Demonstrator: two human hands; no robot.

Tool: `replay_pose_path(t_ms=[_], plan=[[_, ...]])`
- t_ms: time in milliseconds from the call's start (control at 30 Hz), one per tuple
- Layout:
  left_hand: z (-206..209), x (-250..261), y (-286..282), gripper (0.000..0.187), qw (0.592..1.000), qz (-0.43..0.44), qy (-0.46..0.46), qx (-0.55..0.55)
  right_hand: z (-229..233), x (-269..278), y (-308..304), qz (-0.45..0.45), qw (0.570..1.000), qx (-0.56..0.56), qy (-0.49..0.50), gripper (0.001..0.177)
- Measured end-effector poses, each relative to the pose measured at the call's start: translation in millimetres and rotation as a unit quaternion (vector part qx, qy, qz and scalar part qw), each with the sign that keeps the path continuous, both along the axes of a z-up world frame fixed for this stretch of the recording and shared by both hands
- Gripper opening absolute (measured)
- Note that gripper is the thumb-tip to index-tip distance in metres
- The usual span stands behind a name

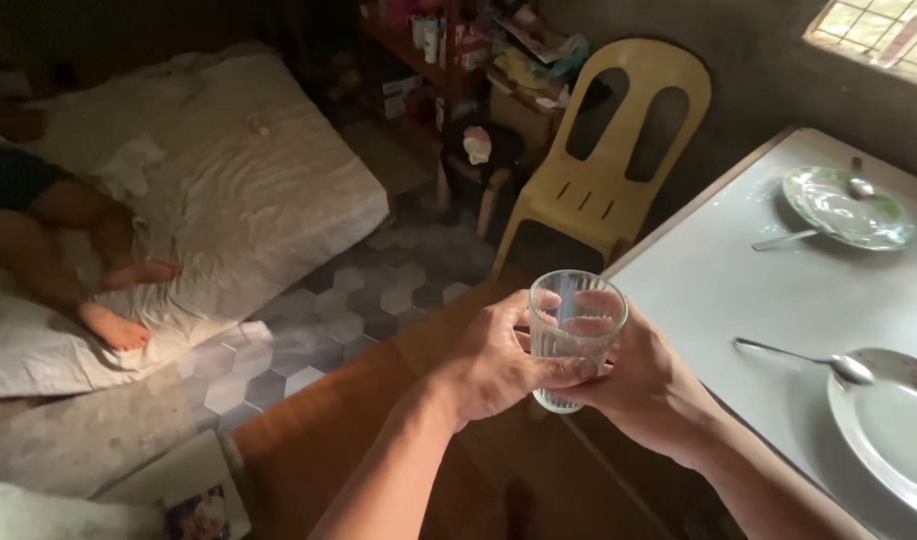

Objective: Arranging plates, utensils, and glasses on a dining table.

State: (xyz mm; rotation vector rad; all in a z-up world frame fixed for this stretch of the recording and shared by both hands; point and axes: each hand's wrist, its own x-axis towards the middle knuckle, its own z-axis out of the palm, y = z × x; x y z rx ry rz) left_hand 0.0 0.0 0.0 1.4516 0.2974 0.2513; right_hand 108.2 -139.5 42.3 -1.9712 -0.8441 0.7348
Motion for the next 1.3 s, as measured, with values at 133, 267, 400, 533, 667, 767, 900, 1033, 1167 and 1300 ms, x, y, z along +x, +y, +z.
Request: replay_pose_path(t_ms=[133, 267, 400, 533, 667, 767, 900, 1033, 1167, 1300], plan=[[-14.7, 38.4, 22.3, 0.106, 0.999, 0.013, -0.003, 0.030, 2.9, 33.3, 23.6, -0.019, 0.999, -0.032, -0.018, 0.091], [-7.5, 83.5, 44.7, 0.117, 0.999, -0.026, 0.010, -0.033, 3.5, 76.7, 45.4, -0.027, 0.999, -0.032, 0.002, 0.096], [4.9, 126.3, 62.7, 0.115, 0.998, -0.020, 0.019, 0.061, 12.4, 113.2, 59.2, -0.048, 0.998, -0.035, 0.022, 0.094], [17.4, 153.1, 66.9, 0.110, 0.996, -0.030, 0.032, 0.077, 1.8, 144.4, 59.3, -0.048, 0.998, -0.007, 0.028, 0.094], [13.4, 187.7, 72.2, 0.102, 0.996, -0.074, 0.017, 0.043, -3.5, 170.0, 57.2, -0.094, 0.991, 0.024, 0.097, 0.092], [10.4, 210.1, 78.9, 0.096, 0.993, -0.114, 0.011, 0.037, -7.0, 182.1, 59.0, -0.129, 0.985, 0.034, 0.112, 0.087], [18.1, 244.4, 92.8, 0.088, 0.984, -0.173, 0.015, 0.046, -14.5, 203.2, 61.0, -0.160, 0.978, 0.071, 0.112, 0.081], [8.5, 283.9, 116.7, 0.083, 0.967, -0.252, -0.030, 0.011, -13.8, 217.9, 74.9, -0.174, 0.977, 0.103, 0.067, 0.082], [20.3, 310.0, 152.3, 0.078, 0.947, -0.318, -0.039, 0.026, 1.9, 221.4, 111.3, -0.291, 0.956, -0.003, 0.028, 0.086], [24.8, 328.6, 192.9, 0.079, 0.926, -0.375, -0.040, -0.017, 4.6, 223.6, 148.7, -0.332, 0.940, -0.058, -0.055, 0.088]])
